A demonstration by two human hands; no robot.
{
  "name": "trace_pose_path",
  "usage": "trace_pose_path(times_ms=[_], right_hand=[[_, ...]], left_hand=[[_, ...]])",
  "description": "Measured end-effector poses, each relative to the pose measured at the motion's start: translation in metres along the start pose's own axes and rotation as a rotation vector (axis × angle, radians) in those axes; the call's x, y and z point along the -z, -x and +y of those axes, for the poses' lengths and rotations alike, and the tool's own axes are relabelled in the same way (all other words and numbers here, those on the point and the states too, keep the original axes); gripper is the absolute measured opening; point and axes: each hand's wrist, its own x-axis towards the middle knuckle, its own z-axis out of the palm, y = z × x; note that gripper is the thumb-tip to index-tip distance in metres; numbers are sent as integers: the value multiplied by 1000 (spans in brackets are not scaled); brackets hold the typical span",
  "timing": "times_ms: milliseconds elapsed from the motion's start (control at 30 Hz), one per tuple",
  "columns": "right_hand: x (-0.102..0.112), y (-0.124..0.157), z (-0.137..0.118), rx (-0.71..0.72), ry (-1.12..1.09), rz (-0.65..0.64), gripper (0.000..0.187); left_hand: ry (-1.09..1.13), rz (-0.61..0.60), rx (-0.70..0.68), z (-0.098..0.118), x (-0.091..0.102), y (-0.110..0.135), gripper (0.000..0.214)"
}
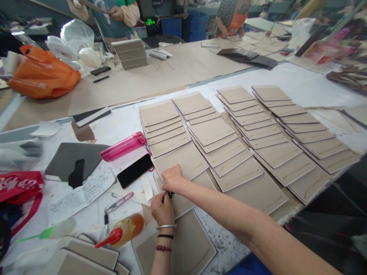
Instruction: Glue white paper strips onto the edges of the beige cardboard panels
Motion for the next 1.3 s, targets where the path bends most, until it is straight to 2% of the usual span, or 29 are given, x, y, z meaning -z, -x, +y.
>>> trace_pose_path(times_ms=[167,333,467,567,733,933,1067,1300], right_hand=[[-3,-2,2,20,-2,18,25],[-4,-2,2,20,-16,28,26],[0,2,1,13,-10,27,27],[2,5,0,-1,1,6,29],[1,6,-2,-3,24,36,29],[-2,6,1,11,52,52,23],[-2,6,5,33,80,53,21],[-3,3,-2,51,141,31,24]], left_hand=[[25,31,-64,2,-4,6,25],[29,22,-49,3,-5,8,23],[26,-34,14,5,-4,5,22],[43,-121,87,6,0,0,20],[150,-336,205,11,21,1,20],[333,-484,332,18,64,29,27],[380,-496,417,14,82,47,28],[414,-453,445,-1,84,63,33]])
